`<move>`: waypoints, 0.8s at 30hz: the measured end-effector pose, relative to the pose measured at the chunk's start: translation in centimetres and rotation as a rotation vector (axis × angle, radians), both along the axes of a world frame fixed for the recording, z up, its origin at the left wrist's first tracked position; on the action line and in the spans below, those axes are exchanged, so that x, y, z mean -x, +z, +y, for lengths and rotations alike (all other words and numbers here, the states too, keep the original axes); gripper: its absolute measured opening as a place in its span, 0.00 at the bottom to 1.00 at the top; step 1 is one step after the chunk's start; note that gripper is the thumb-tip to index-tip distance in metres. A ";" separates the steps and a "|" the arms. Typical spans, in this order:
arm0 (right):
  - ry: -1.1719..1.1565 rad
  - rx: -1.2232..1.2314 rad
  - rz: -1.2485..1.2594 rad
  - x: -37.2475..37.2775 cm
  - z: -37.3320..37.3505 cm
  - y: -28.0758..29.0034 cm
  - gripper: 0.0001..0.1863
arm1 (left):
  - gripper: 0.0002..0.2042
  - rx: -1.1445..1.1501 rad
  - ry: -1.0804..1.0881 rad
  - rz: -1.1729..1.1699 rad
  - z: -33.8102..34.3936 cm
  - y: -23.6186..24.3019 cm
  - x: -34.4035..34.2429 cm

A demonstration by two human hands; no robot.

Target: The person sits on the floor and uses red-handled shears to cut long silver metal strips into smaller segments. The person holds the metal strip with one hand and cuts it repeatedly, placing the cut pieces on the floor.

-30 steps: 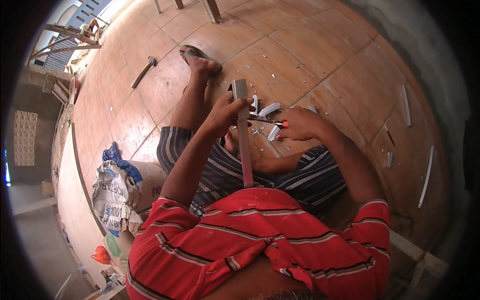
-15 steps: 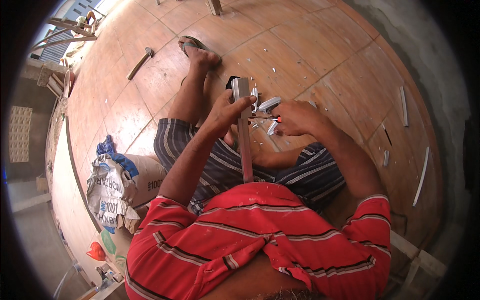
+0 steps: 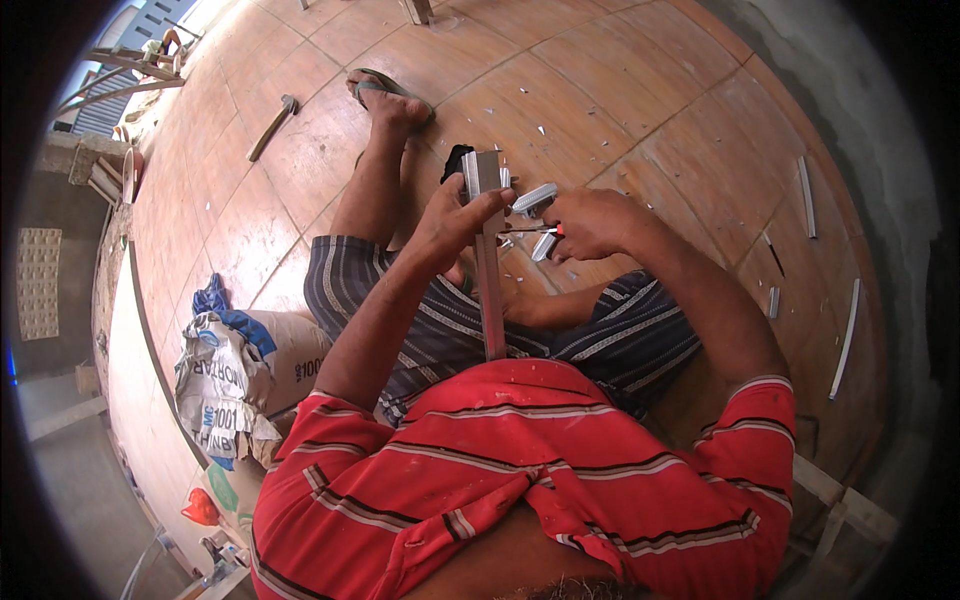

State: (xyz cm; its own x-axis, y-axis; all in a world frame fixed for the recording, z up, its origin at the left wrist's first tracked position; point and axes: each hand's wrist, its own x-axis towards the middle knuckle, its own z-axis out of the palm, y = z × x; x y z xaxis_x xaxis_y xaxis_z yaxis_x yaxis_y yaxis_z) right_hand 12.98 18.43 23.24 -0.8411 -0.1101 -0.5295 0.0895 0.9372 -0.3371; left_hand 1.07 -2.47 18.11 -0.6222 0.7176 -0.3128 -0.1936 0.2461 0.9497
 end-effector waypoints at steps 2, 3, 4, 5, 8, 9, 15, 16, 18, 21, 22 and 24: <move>0.000 0.004 0.001 0.0 0.1 0.0 0.21 | 0.28 -0.014 -0.019 -0.017 0.1 0.3 0.0; 0.008 0.014 0.006 0.0 0.2 0.2 0.21 | 0.28 -0.018 -0.026 -0.034 0.1 0.4 -0.1; 0.015 0.024 0.012 0.0 0.2 0.2 0.21 | 0.28 -0.022 -0.032 -0.051 0.1 0.5 -0.2; 0.012 0.029 0.001 0.0 0.3 0.3 0.21 | 0.28 -0.025 -0.034 -0.059 0.1 0.7 -0.3; 0.013 0.053 -0.005 0.0 0.8 0.1 0.22 | 0.27 -0.040 -0.042 -0.083 0.3 1.1 -0.5; 0.021 0.068 0.007 -0.1 1.1 -0.2 0.22 | 0.28 -0.046 -0.046 -0.096 0.3 1.1 -0.6; 0.021 0.059 -0.016 -0.3 1.3 0.0 0.22 | 0.27 -0.077 -0.101 -0.074 0.4 0.0 -0.1; 0.014 0.050 -0.020 -0.4 1.2 0.3 0.22 | 0.27 -0.080 -0.101 -0.074 0.4 0.0 -0.1; -0.015 -0.026 0.009 -0.9 0.3 0.8 0.21 | 0.27 -0.051 -0.080 -0.068 0.5 0.3 -0.3; -0.039 -0.086 -0.022 -0.7 -0.6 1.7 0.19 | 0.27 -0.034 -0.048 -0.088 0.6 0.9 -0.6; -0.044 -0.099 -0.046 -0.8 -0.7 1.9 0.18 | 0.27 -0.034 -0.038 -0.101 0.6 0.9 -0.7; -0.020 -0.120 -0.034 -0.9 -0.7 1.2 0.17 | 0.27 -0.039 -0.062 -0.067 0.7 0.4 -0.5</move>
